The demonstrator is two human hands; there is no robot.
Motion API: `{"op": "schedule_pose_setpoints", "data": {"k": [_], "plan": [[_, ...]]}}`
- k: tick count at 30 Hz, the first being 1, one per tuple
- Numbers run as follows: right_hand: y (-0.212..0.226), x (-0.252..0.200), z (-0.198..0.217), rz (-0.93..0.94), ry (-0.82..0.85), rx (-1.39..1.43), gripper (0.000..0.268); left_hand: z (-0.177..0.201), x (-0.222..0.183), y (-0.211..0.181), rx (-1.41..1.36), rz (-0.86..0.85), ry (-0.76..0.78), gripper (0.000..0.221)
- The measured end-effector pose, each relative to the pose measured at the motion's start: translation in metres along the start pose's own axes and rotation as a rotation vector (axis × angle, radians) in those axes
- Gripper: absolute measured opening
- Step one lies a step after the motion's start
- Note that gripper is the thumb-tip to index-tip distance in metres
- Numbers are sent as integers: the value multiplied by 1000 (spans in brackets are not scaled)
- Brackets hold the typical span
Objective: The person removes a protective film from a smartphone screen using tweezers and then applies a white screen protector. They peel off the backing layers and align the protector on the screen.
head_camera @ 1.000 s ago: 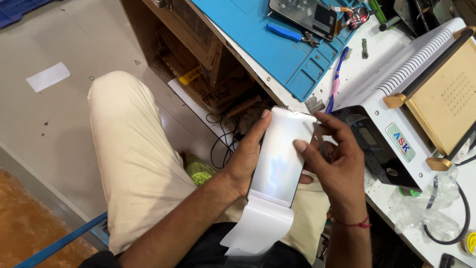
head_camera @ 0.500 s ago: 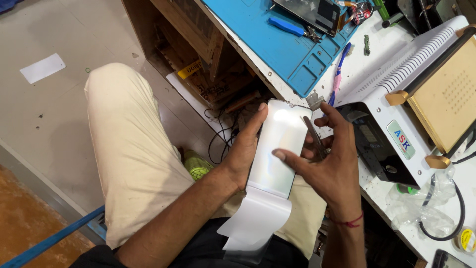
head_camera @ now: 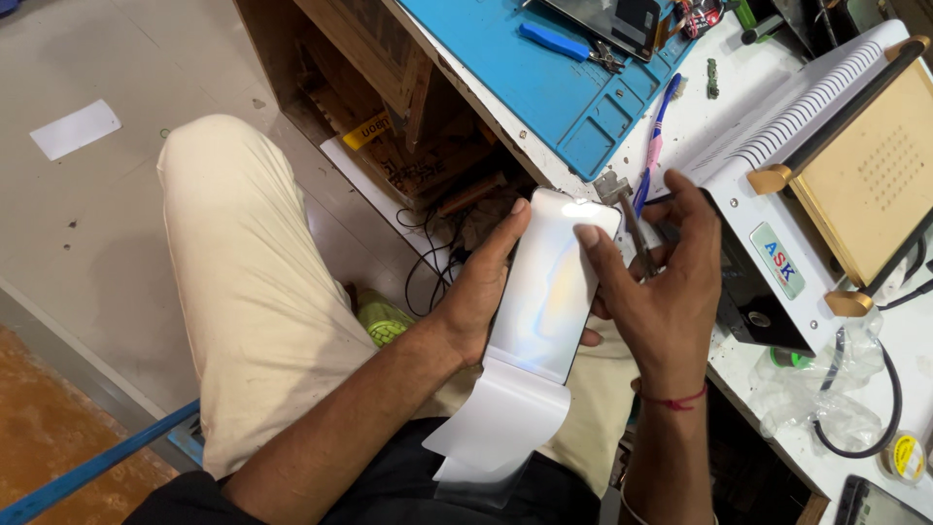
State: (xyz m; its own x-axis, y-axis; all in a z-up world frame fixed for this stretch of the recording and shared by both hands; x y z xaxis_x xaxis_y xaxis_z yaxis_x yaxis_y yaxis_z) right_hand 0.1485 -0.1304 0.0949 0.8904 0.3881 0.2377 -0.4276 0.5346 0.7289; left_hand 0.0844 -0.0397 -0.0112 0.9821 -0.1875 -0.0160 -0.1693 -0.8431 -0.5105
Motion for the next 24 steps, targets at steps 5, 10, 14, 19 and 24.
{"op": "schedule_pose_setpoints", "data": {"k": [5, 10, 14, 19, 24], "plan": [[10, 4, -3, 59, -14, -77, 91, -2, -1, -1, 41, -38, 59, 89], [21, -12, -13, 118, 71, 5, 113, 3, 1, 0, 56, -65, 60, 91], [-12, -16, -4, -79, 102, 134, 103, 16, 4, 4, 57, -55, -5, 88], [-67, -3, -4, -360, 73, 469, 62, 26, 8, -2, -17, -101, 68, 86], [-55, 27, -19, -96, 97, 422, 53, 42, 10, 3, -9, -45, 5, 87]]}}
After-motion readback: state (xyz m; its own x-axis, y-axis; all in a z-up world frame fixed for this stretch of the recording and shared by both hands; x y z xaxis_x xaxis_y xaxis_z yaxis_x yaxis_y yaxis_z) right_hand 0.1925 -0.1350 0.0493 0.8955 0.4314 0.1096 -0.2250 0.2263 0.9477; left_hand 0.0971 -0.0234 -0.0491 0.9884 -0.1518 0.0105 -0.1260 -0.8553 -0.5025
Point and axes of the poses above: each hand's wrist, its own x-axis towards the middle knuckle, its own z-axis out of the back of the hand, y = z × x, the point moved 7 cm from there along x, towards the middle knuckle, and after that the axes turned 13 degrees about x, right-handed, at the moved point
